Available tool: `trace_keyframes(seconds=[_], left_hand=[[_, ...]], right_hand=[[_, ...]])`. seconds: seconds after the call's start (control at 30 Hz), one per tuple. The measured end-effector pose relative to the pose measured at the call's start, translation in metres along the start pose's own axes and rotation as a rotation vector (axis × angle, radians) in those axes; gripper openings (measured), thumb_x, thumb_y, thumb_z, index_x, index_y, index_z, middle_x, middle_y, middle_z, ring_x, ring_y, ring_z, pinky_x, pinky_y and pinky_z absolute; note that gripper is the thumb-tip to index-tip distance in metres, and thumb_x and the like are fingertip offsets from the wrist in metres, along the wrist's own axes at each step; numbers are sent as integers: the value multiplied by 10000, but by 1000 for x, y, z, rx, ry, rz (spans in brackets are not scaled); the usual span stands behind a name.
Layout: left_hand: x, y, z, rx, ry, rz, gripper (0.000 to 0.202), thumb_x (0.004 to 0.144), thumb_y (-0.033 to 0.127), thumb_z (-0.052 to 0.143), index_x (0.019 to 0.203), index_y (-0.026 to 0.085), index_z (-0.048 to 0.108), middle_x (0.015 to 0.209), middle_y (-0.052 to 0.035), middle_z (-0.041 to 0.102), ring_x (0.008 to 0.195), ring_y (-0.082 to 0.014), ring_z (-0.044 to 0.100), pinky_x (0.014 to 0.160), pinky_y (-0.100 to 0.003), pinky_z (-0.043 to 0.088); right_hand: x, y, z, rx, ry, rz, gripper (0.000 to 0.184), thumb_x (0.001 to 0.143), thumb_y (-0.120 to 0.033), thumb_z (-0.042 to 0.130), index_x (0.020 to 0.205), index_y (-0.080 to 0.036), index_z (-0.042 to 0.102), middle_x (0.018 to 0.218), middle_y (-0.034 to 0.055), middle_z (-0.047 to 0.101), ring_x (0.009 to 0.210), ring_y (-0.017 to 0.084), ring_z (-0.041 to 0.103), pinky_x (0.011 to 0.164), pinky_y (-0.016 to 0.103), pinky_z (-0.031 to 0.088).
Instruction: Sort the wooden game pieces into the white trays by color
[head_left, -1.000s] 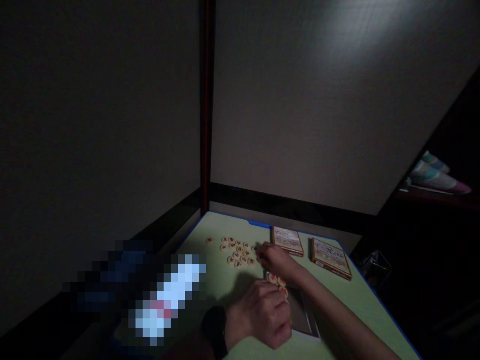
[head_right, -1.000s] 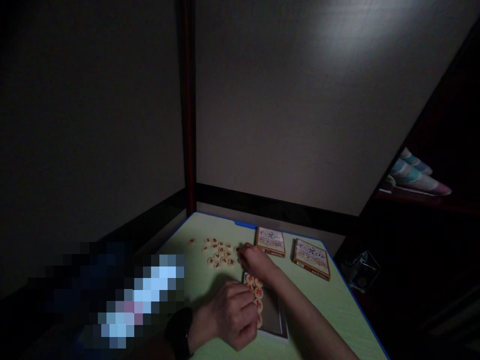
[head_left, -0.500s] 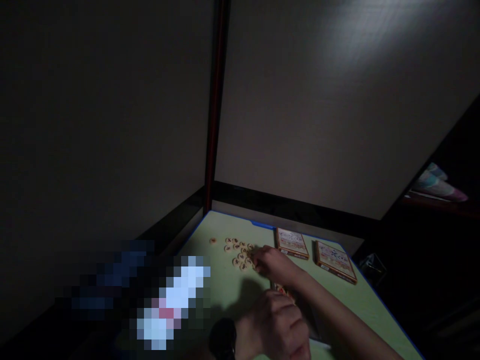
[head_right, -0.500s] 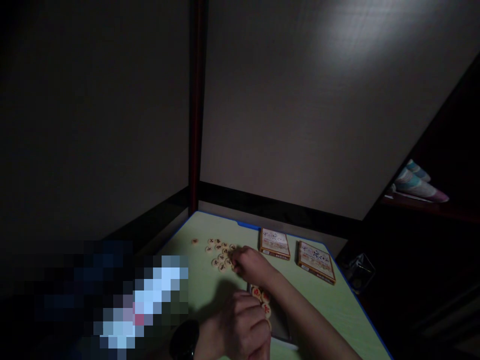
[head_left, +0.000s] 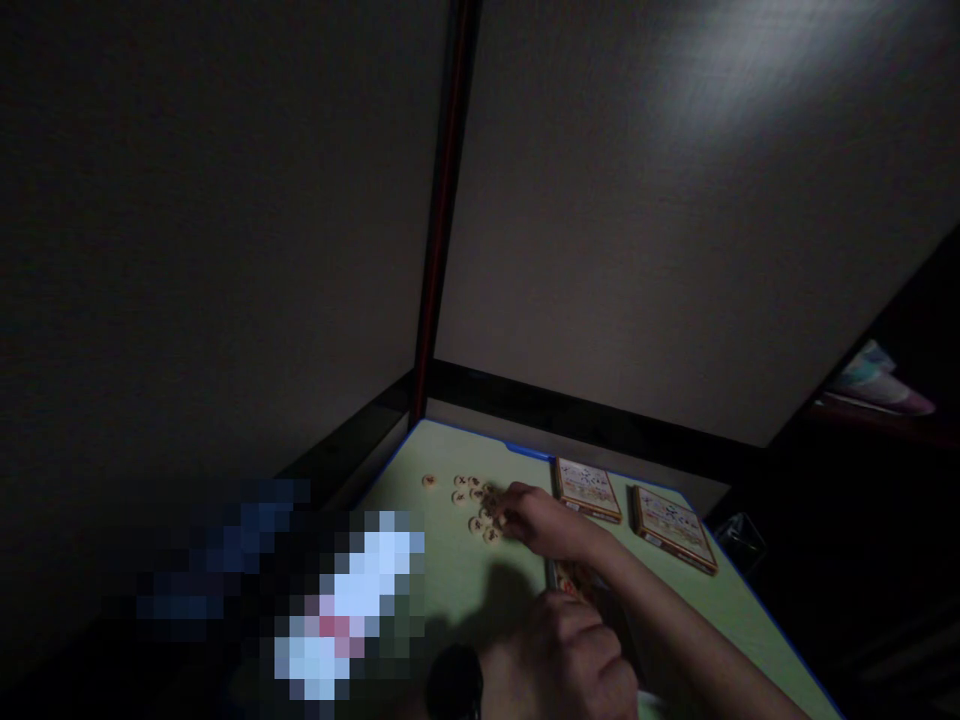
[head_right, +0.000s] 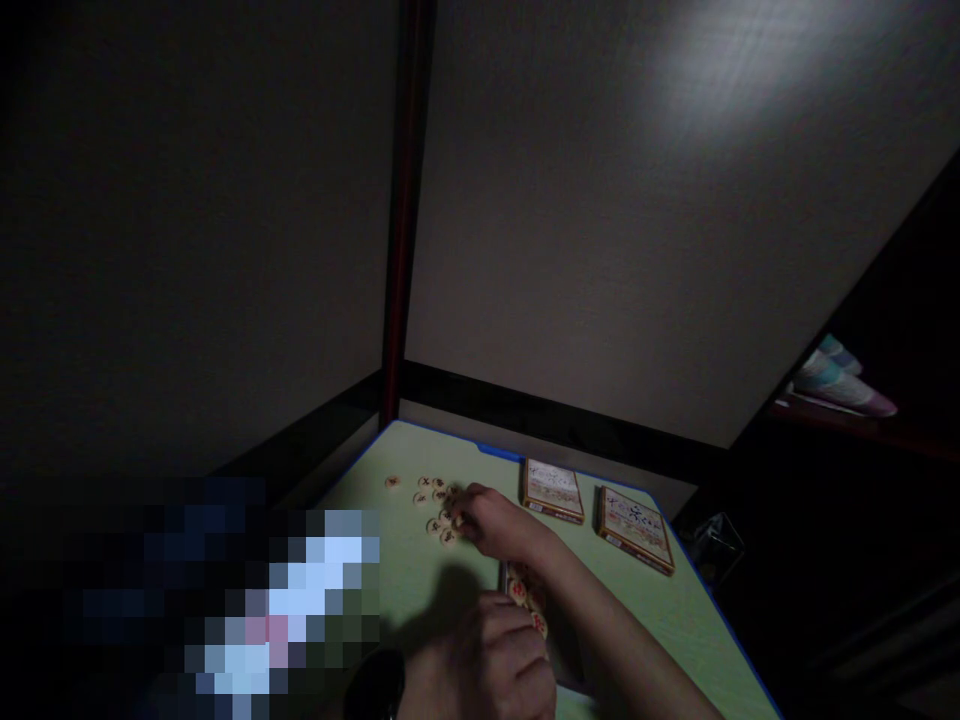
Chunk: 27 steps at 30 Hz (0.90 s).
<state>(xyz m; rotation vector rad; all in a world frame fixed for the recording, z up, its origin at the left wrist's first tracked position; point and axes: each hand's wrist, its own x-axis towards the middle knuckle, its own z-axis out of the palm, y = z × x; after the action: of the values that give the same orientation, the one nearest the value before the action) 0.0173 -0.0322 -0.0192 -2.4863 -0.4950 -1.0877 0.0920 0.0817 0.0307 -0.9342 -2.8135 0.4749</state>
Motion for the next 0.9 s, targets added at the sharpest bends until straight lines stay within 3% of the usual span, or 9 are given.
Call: trace_keyframes(seconds=[0.17,0.37,0.47,0.6,0.7,0.8,0.9], left_hand=[[2,-3,-1,-25,112,2,305,768,314,688,545,187,522,512,24,455,496,-115,451,467,-283,395],[-2,-4,0,-43,-3,9,296,816,342,675,585,198,559,520,23,471,513,-118,483,507,-282,425],[-7,-2,2,-32,16,-12,288,861,351,644,624,203,572,549,23,493,554,-117,493,545,-287,432],[-15,0,4,-31,-85,-37,339,907,452,582,671,209,575,568,23,506,577,-119,474,579,-275,421],[-17,2,11,7,-73,-74,374,910,484,552,653,212,564,534,19,482,552,-125,440,570,-275,413],[-17,4,17,7,-31,-84,384,906,486,546,633,216,547,520,17,466,547,-130,436,572,-279,416],[-15,4,18,3,-17,-73,382,901,485,553,632,215,531,518,18,462,547,-130,451,567,-274,420]], right_hand=[[8,4,-11,-30,79,58,303,724,11,563,930,-155,711,955,82,672,792,164,621,737,242,461],[36,11,-30,-74,111,40,385,636,62,517,881,-151,724,880,47,700,737,141,618,691,213,443],[63,7,-25,-78,78,8,414,626,41,550,942,-149,738,889,46,720,751,150,638,693,212,454],[101,-2,-15,-93,37,-50,417,634,29,569,950,-164,760,955,48,739,841,169,666,761,221,468],[120,-5,-15,-104,29,-66,419,657,41,546,952,-155,772,956,62,750,881,177,677,803,227,463],[122,-1,-24,-108,35,-48,439,651,53,529,952,-150,775,927,63,756,847,174,680,773,226,460],[105,10,-36,-110,64,5,453,653,53,511,961,-160,766,916,53,750,809,163,670,735,224,454]])
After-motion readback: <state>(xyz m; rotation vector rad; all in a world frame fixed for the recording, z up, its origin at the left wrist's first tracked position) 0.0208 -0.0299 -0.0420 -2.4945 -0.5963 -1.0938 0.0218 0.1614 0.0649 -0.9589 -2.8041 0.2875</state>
